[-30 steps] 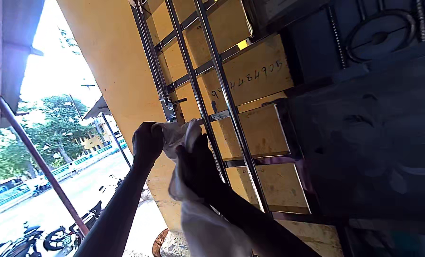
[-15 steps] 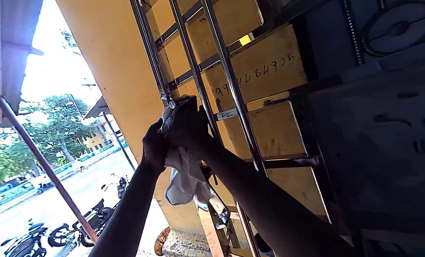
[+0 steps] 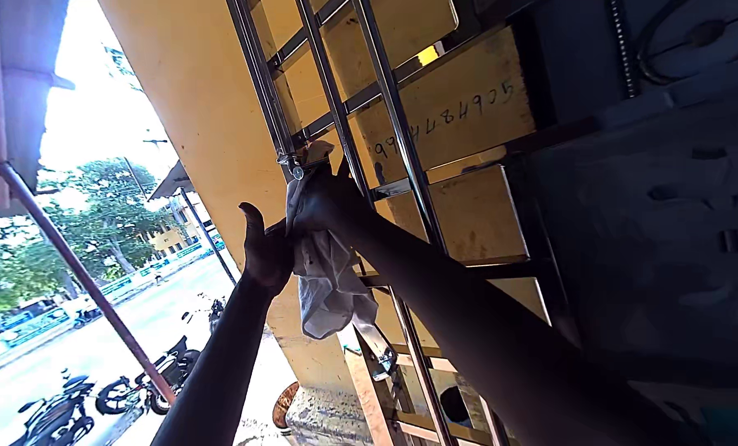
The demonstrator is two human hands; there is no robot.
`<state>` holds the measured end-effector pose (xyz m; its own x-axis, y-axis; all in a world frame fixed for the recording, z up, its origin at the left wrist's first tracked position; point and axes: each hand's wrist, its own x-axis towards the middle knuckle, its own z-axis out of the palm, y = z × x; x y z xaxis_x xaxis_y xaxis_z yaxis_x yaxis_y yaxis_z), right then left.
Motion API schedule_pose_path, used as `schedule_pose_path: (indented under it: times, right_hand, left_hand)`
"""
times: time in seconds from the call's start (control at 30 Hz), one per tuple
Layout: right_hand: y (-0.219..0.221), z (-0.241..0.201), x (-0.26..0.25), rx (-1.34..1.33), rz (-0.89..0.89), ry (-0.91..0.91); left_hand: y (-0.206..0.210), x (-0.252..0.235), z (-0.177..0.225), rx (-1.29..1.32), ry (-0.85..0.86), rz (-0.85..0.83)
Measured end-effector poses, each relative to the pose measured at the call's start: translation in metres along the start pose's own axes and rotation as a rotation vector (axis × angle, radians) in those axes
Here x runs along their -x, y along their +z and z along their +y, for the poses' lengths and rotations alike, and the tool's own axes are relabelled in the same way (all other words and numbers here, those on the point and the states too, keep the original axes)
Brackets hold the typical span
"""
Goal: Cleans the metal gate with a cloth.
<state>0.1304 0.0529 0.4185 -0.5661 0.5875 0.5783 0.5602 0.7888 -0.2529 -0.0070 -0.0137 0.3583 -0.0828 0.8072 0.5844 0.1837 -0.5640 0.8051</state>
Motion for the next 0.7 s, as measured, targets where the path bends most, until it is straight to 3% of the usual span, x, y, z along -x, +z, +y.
schedule_pose_path:
  times: [0.13,0.23,0.43,0.57,0.7]
  right_hand:
    - [0.012,0.004,0.007,0.035,0.112,-0.041]
    - [0.027,0.013,0.015,0.051,0.247,-0.208]
    - [0.030,0.021,0.031,0.186,0.184,-0.343]
    - [0.031,0.014,0.032,0.142,0.174,-0.241]
    - [0.015,0.003,0.006,-0.043,-0.024,-0.043]
  left_hand:
    - [0.002,0.002,0.000,-0.015,-0.017,0.009]
    - [-0.001,0.001,0.001,-0.039,0.003,-0.037]
    - [-0.002,-0.005,-0.001,0.002,0.008,0.042]
    - [-0.005,-0.004,-0.004,0.017,0.019,-0.005]
    - [-0.003,-0.002,-0.005,-0.011,0.031,0.014]
